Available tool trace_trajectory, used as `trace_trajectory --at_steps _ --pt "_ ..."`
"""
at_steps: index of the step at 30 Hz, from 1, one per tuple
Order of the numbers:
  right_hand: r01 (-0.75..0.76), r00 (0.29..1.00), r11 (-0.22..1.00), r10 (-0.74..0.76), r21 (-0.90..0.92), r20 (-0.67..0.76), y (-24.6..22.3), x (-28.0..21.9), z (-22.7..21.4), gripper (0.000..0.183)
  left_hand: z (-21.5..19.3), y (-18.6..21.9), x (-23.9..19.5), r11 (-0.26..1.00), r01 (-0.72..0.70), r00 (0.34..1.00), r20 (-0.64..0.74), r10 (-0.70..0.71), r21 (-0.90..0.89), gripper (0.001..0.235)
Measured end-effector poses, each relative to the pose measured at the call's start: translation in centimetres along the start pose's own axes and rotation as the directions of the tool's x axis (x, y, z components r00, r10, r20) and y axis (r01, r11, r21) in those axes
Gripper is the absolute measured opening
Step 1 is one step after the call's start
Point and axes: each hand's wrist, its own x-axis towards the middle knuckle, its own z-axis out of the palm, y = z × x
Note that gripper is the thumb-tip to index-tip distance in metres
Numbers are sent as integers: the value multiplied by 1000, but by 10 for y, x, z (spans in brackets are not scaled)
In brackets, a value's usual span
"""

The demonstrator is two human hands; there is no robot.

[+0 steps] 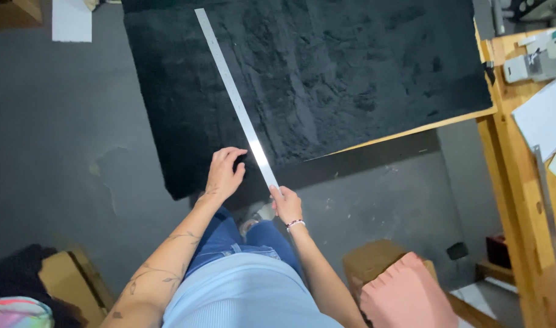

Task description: Unfolding a large piece of black fabric on a table and measuring its dimensions with a long metal ruler.

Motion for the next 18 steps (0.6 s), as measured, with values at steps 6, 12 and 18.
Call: trace_trajectory --at_steps 6,12,18 --pt "-15 997 1000 16 12 -78 -9 -11 43 40 -58 4 42 972 -211 966 176 190 107 56" --pt "-86 984 996 87 12 -155 -9 -20 79 40 -57 -40 108 885 -338 917 323 233 322 76" --pt "-110 969 994 109 9 -220 -11 -21 84 40 -54 -57 139 830 -389 884 416 213 400 74"
